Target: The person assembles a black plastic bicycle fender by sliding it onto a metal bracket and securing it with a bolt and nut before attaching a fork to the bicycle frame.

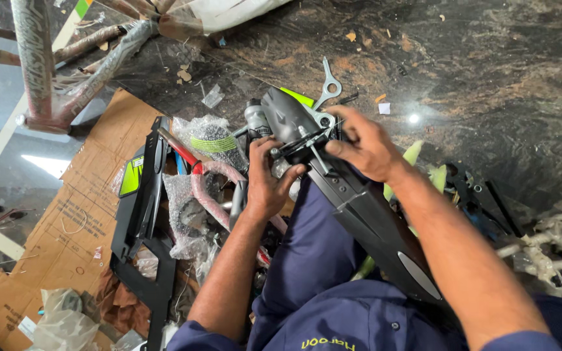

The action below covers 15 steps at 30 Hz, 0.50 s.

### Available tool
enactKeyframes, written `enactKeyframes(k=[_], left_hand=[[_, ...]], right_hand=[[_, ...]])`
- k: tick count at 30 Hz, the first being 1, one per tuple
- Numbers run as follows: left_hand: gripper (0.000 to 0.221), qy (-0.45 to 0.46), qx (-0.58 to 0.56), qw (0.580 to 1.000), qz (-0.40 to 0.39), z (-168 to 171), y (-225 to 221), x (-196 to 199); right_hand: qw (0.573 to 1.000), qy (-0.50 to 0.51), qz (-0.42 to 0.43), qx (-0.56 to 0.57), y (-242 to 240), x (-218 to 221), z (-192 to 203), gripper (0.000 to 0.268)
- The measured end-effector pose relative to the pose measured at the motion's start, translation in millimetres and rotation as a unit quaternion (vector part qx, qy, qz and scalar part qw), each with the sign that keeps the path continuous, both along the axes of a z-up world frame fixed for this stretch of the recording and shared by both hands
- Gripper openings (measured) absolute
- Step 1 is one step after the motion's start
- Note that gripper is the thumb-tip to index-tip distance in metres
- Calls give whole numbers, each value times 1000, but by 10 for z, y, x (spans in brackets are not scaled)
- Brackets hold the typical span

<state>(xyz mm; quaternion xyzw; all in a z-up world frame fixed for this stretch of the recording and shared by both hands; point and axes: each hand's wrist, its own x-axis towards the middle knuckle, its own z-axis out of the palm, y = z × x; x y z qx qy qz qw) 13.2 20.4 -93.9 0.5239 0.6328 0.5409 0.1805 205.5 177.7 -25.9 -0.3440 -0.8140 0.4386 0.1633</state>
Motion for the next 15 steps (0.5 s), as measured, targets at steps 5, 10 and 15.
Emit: enactKeyframes(k=[5, 10, 15], left_hand=[[67, -48, 30, 998, 1, 28, 5, 9], [68, -12, 24, 999, 17, -29, 65, -5], [41, 73, -5, 992, 106, -175, 45, 151]], right_hand=[[977, 124, 125, -119, 133, -98, -154, 77], [983, 111, 61, -136, 130, -131, -324, 60], [994, 105, 9, -2, 58, -183, -389, 33]])
